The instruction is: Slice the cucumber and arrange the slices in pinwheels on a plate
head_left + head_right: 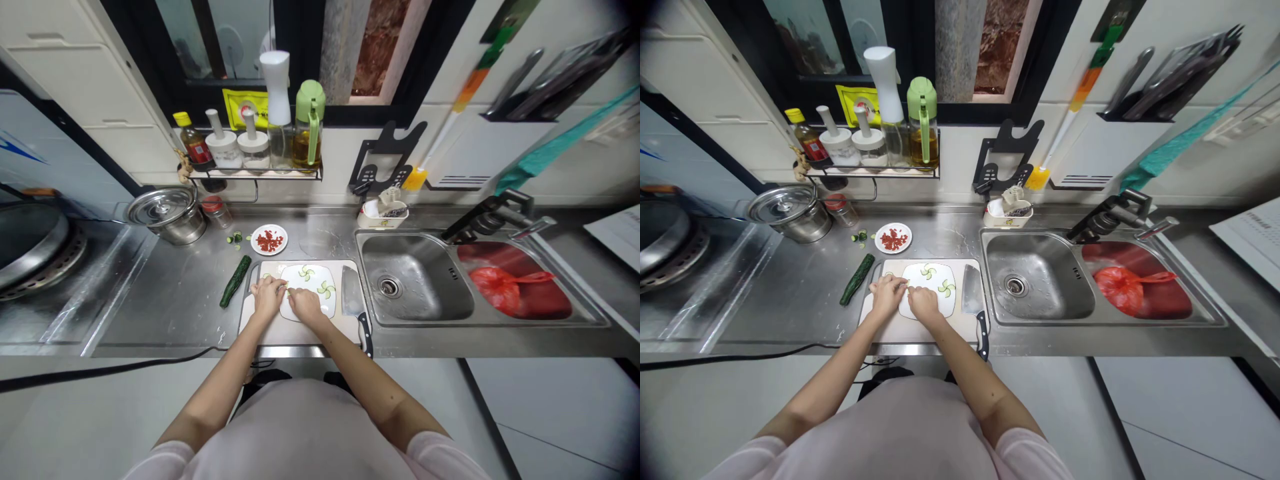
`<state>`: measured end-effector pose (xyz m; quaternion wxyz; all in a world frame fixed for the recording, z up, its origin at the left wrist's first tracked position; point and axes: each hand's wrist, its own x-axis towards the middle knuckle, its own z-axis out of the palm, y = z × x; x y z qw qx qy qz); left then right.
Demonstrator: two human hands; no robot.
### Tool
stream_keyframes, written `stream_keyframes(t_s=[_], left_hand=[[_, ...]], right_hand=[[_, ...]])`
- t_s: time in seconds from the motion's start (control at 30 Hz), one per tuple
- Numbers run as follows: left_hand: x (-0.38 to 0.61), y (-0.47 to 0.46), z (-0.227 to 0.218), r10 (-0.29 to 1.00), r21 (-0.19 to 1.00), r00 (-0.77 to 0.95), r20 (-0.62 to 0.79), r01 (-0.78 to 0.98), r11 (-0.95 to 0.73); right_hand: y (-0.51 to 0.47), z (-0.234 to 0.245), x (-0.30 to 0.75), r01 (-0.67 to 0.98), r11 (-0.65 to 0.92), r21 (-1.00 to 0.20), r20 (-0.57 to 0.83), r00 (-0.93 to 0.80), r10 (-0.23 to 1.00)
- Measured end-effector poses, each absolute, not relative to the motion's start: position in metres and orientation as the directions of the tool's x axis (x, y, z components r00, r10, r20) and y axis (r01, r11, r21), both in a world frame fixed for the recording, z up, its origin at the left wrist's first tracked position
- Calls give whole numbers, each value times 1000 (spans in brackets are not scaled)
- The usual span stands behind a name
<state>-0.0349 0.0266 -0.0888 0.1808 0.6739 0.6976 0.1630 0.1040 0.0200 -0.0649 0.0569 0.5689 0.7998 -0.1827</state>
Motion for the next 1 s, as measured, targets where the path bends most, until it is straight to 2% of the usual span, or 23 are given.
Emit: stream_keyframes(t_s=[0.53, 1.0], left_hand=[[-33, 30, -92, 999, 487, -38, -16, 872, 41], [-33, 30, -94, 999, 482, -45, -20, 875, 49]], right_hand=[[23, -71, 100, 933, 319, -170, -273, -355, 894], [22, -70, 99, 935, 313, -166, -278, -349, 895]])
